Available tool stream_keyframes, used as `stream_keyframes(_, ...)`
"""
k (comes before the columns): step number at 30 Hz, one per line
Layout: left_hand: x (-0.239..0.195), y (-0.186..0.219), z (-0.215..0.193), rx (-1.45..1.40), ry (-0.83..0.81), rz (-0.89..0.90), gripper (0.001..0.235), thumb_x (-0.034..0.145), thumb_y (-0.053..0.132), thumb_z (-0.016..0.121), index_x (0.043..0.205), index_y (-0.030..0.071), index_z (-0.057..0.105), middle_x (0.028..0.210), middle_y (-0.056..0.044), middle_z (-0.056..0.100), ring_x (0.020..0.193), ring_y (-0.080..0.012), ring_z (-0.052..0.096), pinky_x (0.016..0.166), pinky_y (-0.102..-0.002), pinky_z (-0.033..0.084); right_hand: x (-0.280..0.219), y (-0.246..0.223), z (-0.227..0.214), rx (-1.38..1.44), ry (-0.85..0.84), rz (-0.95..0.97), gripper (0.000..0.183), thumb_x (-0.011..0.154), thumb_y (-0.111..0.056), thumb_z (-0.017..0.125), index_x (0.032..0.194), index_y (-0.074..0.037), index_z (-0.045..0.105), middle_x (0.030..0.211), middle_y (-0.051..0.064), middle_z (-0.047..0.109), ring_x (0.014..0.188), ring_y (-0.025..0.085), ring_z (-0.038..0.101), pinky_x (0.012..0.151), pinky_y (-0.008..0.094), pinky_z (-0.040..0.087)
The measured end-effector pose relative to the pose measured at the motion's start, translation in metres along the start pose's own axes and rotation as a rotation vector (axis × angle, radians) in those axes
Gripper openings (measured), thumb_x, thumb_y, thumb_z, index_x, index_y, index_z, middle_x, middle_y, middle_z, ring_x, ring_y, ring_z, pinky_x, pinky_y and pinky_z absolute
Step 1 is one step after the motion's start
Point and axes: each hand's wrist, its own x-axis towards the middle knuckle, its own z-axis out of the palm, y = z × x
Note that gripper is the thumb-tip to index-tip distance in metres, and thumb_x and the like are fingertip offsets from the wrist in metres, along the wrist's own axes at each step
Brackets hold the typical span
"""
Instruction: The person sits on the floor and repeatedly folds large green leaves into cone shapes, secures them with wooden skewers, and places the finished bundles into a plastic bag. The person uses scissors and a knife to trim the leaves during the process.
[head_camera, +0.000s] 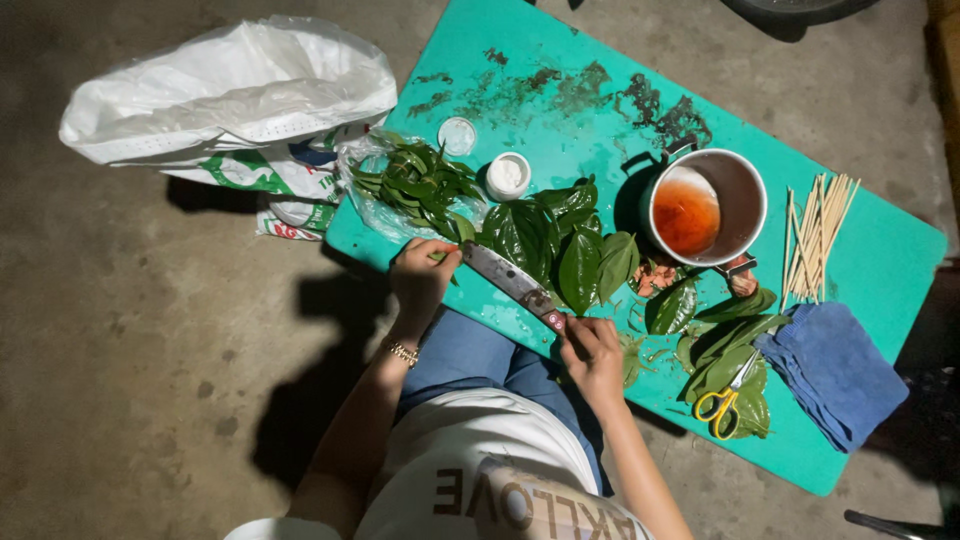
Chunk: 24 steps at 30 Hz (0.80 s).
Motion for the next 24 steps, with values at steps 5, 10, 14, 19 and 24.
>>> stream_keyframes(5, 0.004, 0.009, -0.006, 0.004, 0.004, 0.024, 0.01, 0.08, 0.023, 0.082, 0.084, 0.013, 0.08, 0.088, -0.003, 0.074, 0.069, -0.0194, 0.073, 0.065, -0.029, 0.057, -0.001, 0.006, 0.002, -0.078, -0.047, -0.028, 0.043, 0.074, 0.0, 0.079, 0.117, 0.0, 0.073, 0.101, 0.013, 0.063, 0.096, 0.031, 0.059, 0.086, 0.04, 0.051)
stream_keyframes(10, 0.007, 0.012, -0.009, 0.158, 0.014, 0.16, 0.018, 0.074, 0.026, 0.087, 0.075, 0.013, 0.075, 0.08, -0.003, 0.072, 0.072, -0.0235, 0.071, 0.065, -0.038, 0.05, 0.001, 0.006, 0.002, -0.112, -0.082, -0.037, 0.049, 0.069, 0.001, 0.078, 0.117, 0.0, 0.071, 0.1, 0.013, 0.062, 0.096, 0.033, 0.058, 0.086, 0.043, 0.05)
stream_keyframes(14, 0.012, 0.005, -0.004, 0.073, -0.042, 0.113, 0.018, 0.076, 0.028, 0.085, 0.075, 0.015, 0.072, 0.081, -0.003, 0.07, 0.078, -0.0236, 0.069, 0.071, -0.037, 0.053, 0.004, 0.005, 0.001, -0.124, -0.122, -0.021, 0.051, 0.069, 0.002, 0.078, 0.12, 0.001, 0.069, 0.102, 0.014, 0.061, 0.096, 0.034, 0.057, 0.085, 0.043, 0.05)
stream_keyframes(19, 0.013, 0.0, -0.003, 0.097, -0.065, 0.183, 0.017, 0.081, 0.027, 0.084, 0.077, 0.017, 0.071, 0.083, -0.001, 0.069, 0.084, -0.0233, 0.068, 0.076, -0.038, 0.053, 0.011, -0.004, -0.004, -0.11, -0.129, -0.006, 0.05, 0.07, 0.001, 0.077, 0.12, 0.002, 0.069, 0.103, 0.015, 0.062, 0.096, 0.036, 0.057, 0.084, 0.044, 0.05)
stream_keyframes(24, 0.009, 0.012, -0.004, 0.197, 0.03, 0.216, 0.019, 0.074, 0.026, 0.086, 0.085, 0.016, 0.074, 0.086, -0.001, 0.071, 0.082, -0.0232, 0.068, 0.073, -0.041, 0.048, 0.029, -0.008, -0.018, -0.053, -0.065, 0.001, 0.029, 0.077, -0.011, 0.081, 0.101, 0.002, 0.073, 0.1, 0.014, 0.069, 0.094, 0.033, 0.065, 0.084, 0.041, 0.052)
